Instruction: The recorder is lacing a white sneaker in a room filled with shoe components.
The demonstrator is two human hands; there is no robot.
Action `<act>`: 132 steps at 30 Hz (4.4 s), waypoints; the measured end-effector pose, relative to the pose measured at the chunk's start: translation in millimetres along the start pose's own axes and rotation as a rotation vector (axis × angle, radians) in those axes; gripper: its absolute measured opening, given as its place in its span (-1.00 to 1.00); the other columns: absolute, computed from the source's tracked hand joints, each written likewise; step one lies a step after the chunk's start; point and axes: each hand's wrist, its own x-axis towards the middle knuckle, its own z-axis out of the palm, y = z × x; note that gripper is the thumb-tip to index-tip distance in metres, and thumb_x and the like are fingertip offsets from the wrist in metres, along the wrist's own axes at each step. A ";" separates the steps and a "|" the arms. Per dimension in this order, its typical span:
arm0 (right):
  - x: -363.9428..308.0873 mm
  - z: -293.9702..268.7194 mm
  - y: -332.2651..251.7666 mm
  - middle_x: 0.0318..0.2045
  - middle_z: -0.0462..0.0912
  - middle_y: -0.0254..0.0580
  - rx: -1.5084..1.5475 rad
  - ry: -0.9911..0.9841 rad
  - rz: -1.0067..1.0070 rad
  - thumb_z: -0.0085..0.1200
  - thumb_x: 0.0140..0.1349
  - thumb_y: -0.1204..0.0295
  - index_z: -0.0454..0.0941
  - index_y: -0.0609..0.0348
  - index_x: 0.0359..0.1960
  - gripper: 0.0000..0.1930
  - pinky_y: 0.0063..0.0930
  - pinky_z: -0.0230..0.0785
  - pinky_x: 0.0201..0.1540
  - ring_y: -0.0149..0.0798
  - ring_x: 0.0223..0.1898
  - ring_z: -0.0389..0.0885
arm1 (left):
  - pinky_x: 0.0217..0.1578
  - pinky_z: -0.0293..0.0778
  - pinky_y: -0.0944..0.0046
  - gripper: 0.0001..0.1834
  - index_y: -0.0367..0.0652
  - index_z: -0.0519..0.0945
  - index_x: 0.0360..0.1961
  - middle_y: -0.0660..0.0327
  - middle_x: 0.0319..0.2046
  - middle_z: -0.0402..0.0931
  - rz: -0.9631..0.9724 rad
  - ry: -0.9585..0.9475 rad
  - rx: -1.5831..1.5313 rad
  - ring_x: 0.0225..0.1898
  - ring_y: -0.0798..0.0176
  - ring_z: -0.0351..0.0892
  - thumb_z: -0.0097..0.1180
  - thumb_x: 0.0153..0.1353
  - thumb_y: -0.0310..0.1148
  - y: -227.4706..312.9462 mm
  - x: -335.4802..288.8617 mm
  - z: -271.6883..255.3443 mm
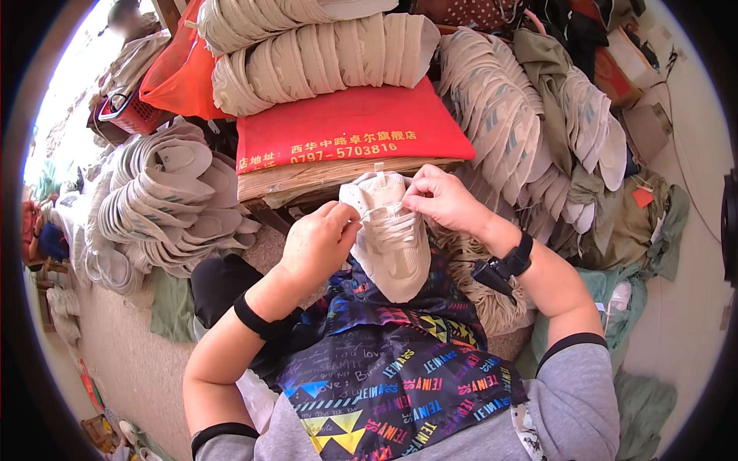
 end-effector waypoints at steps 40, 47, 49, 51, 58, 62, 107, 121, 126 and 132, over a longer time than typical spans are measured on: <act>-5.6 0.2 -4.7 -0.34 0.45 -0.14 -0.444 -0.005 -0.370 0.15 0.16 0.44 0.53 0.14 -0.32 -0.90 -0.33 0.39 -0.26 -0.10 -0.34 0.53 | -0.37 0.39 0.32 -0.74 -0.17 0.52 -0.22 0.34 -0.50 0.36 0.759 -0.210 0.551 -0.44 0.34 0.44 0.15 0.03 -0.37 -16.9 14.3 -41.2; -26.1 2.0 -19.6 -0.39 0.44 -0.13 -0.857 0.161 -0.600 0.15 0.13 0.48 0.46 0.12 -0.32 -0.88 -0.25 0.39 -0.45 -0.09 -0.45 0.55 | -0.37 0.39 0.29 -0.67 -0.19 0.54 -0.12 0.33 -0.49 0.36 0.646 -0.196 0.586 -0.43 0.30 0.45 0.15 0.03 -0.40 -15.3 10.8 -31.8; -29.0 -1.6 -13.1 -0.44 0.44 -0.16 -0.876 0.202 -0.471 0.09 0.17 0.46 0.39 0.13 -0.40 -0.89 -0.28 0.43 -0.45 -0.08 -0.46 0.57 | -0.35 0.40 0.24 -0.56 -0.18 0.55 0.03 0.27 -0.47 0.40 0.417 -0.094 0.587 -0.40 0.23 0.47 0.11 0.05 -0.45 -23.7 9.1 -26.5; -30.2 -5.8 -8.4 -0.45 0.45 -0.16 -0.859 0.220 -0.463 0.08 0.17 0.46 0.40 0.12 -0.39 -0.90 -0.26 0.43 -0.45 -0.08 -0.47 0.56 | -0.38 0.40 0.25 -0.54 -0.18 0.53 0.09 0.24 -0.48 0.42 0.321 -0.067 0.480 -0.43 0.19 0.46 0.11 0.09 -0.48 -25.6 5.7 -16.4; -23.8 -7.9 6.6 -0.43 0.42 -0.21 -0.927 0.362 -0.482 0.08 0.12 0.48 0.46 0.10 -0.39 -0.93 -0.23 0.41 -0.33 -0.13 -0.38 0.55 | -0.52 0.13 0.52 -0.63 -0.28 0.47 0.15 0.45 -0.59 0.28 -0.598 0.072 -1.187 -0.58 0.55 0.17 0.03 0.38 -0.37 -5.1 22.1 -19.3; -20.4 -16.1 -3.7 -0.42 0.41 -0.24 -0.986 0.424 -0.545 0.08 0.09 0.48 0.48 0.08 -0.40 -0.94 -0.28 0.37 -0.28 -0.17 -0.36 0.50 | -0.51 0.15 0.51 -0.82 -0.20 0.52 -0.14 0.45 -0.57 0.29 -0.619 0.062 -1.664 -0.59 0.54 0.16 0.04 0.39 -0.31 -26.7 13.3 -28.1; -28.8 14.0 28.2 -0.43 0.60 -0.21 0.165 0.309 -0.079 0.04 0.28 0.52 0.48 0.25 -0.25 -0.93 -0.45 0.45 -0.32 -0.35 -0.43 0.57 | -0.51 0.24 0.55 -0.75 -0.16 0.57 -0.23 0.37 -0.41 0.56 -0.618 -0.019 -0.930 -0.56 0.59 0.34 -0.04 0.44 -0.22 0.0 2.8 23.9; -20.2 18.0 0.1 -0.49 0.58 0.02 -0.779 0.230 -0.344 0.06 0.14 0.52 0.35 0.26 -0.16 -0.75 -0.16 0.45 -0.40 0.03 -0.41 0.62 | -0.55 0.29 0.50 -0.76 -0.19 0.60 -0.46 0.35 -0.53 0.54 -0.763 -0.184 -0.861 -0.54 0.54 0.41 0.04 0.29 -0.30 3.2 4.8 20.0; -16.4 5.8 -6.5 -0.55 0.57 0.04 -0.821 0.025 -0.294 0.01 0.14 0.55 0.31 0.26 -0.10 -0.72 -0.11 0.45 -0.44 0.08 -0.45 0.62 | -0.55 0.27 0.45 -0.75 -0.23 0.55 -0.58 0.38 -0.63 0.46 -0.640 -0.207 -0.572 -0.56 0.53 0.38 0.05 0.20 -0.34 -8.5 10.2 25.7; -10.9 -8.8 -15.6 -0.54 0.58 -0.07 -0.975 -0.127 -0.348 0.00 0.13 0.53 0.34 0.21 -0.08 -0.70 -0.11 0.43 -0.34 0.02 -0.42 0.62 | -0.50 0.42 0.15 -0.67 -0.39 0.54 -0.51 0.11 -0.73 0.44 -0.608 -0.323 -0.340 -0.63 0.22 0.48 0.03 0.14 -0.26 5.0 31.8 12.1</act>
